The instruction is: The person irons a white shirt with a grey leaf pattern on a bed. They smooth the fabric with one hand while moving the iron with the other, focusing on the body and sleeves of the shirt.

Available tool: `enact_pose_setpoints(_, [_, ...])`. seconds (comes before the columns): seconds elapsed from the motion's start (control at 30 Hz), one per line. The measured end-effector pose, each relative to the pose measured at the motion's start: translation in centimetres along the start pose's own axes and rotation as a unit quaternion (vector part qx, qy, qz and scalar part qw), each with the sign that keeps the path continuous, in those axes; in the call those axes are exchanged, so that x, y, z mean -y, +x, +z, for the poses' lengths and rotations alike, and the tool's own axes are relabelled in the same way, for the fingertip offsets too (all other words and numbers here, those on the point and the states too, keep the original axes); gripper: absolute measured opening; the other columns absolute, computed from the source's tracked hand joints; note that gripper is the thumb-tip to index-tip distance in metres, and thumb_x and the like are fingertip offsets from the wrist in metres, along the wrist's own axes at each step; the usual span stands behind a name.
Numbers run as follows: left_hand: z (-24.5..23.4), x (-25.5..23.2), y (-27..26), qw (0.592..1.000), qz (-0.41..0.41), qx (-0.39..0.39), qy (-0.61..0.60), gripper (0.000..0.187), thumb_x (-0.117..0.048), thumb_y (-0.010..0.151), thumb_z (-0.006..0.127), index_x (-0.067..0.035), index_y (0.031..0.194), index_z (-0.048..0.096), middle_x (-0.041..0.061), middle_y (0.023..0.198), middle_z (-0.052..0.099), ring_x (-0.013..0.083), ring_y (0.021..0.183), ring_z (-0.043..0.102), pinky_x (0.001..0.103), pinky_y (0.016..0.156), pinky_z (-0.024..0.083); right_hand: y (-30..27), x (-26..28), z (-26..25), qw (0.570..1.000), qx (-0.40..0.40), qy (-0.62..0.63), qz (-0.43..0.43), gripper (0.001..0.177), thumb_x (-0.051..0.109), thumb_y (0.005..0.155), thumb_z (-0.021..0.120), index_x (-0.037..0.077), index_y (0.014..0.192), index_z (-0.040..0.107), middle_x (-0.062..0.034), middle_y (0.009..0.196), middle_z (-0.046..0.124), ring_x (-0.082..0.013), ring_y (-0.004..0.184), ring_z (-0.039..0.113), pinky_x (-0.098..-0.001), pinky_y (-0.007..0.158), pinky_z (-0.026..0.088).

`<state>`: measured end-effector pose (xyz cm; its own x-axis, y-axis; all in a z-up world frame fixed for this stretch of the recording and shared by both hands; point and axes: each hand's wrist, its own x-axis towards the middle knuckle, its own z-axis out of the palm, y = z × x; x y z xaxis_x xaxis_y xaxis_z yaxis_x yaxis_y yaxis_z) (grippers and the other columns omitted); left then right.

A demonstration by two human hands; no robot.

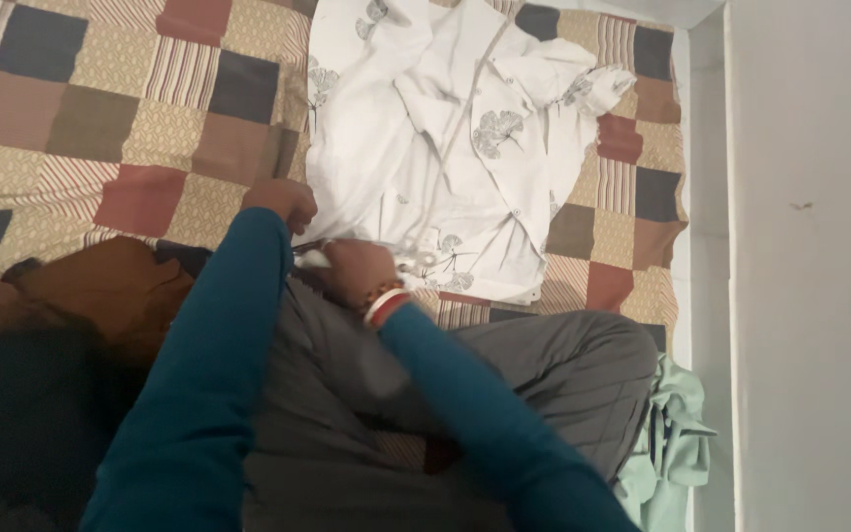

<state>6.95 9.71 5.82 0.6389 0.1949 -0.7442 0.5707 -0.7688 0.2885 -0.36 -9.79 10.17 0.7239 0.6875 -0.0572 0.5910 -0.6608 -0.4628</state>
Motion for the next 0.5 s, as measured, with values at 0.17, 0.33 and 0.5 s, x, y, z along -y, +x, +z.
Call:
enact_pose_setpoints(0.17, [-1.0,-1.2,-2.4,0.998,-0.003,-0.002,0.062,0.026,-0.018,0.091,0.060,-0.005,0.094,0.082,0.011,0.092,0.082,0.0288,0.087,0.077,0.042,0.080,0.059,0.5,0.5,-0.1,1.000,0.022,-0.009,0.016,0.031,0.041,0.088,0.066,0.016,0.104,0.075,-0.0123,0.095,0.075,-0.0342,0.089,0.072,-0.0488,0.077,0.055])
enact_pose_setpoints(0.33, [-1.1,-1.8,-2.2,0.997,-0.012,-0.002,0.080,0.023,-0.017,0.091,0.061,-0.005,0.100,0.080,0.015,0.107,0.078,0.0364,0.098,0.074,0.049,0.086,0.058,-2.9,-2.9,-3.2,0.993,0.061,0.004,0.103,0.044,0.041,0.080,0.074,0.020,0.118,0.074,-0.0141,0.097,0.076,-0.0340,0.088,0.073,-0.0476,0.079,0.057])
enact_pose_setpoints(0.5, [-0.3,-2.1,-0.9,0.988,0.124,-0.094,0.023,0.027,-0.020,0.089,0.063,-0.015,0.113,0.075,0.016,0.125,0.069,0.0386,0.117,0.064,0.049,0.097,0.051,-7.4,-8.9,-7.1,0.988,0.066,-0.025,0.137,0.038,0.042,0.081,0.075,0.022,0.113,0.077,-0.0135,0.091,0.076,-0.0348,0.085,0.073,-0.0487,0.077,0.056])
